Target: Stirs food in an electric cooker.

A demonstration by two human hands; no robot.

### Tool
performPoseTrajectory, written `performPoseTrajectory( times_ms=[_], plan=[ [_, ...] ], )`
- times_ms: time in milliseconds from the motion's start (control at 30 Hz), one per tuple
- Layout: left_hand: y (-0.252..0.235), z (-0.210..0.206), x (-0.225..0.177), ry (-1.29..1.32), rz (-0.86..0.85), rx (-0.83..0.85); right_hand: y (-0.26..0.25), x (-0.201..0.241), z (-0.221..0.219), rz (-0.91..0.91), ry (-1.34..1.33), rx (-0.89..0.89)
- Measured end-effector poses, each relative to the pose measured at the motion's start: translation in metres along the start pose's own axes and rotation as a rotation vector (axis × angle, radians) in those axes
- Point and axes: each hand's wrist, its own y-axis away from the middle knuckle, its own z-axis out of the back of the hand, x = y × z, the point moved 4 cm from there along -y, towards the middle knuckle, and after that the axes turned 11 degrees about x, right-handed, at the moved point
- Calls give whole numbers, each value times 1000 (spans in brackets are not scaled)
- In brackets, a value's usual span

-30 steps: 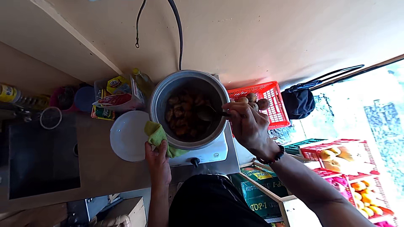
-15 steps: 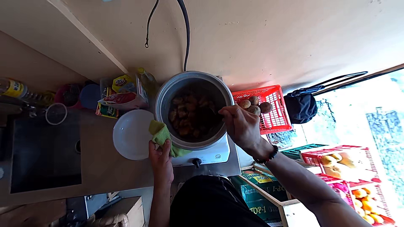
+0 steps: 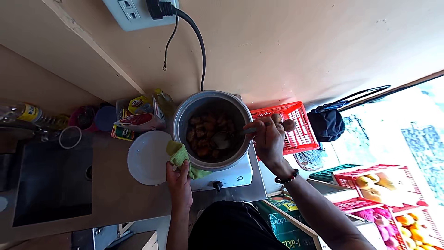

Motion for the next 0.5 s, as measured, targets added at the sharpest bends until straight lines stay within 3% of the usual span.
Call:
performPoseTrajectory(
  times_ms=[333,500],
  plan=[
    [6,-3,-8,-22,22,7,-18,-24,15,-227,-149,-59],
    [6,-3,-10,-17,55,1,-46,-14,50,-120,-242,-42]
  ],
)
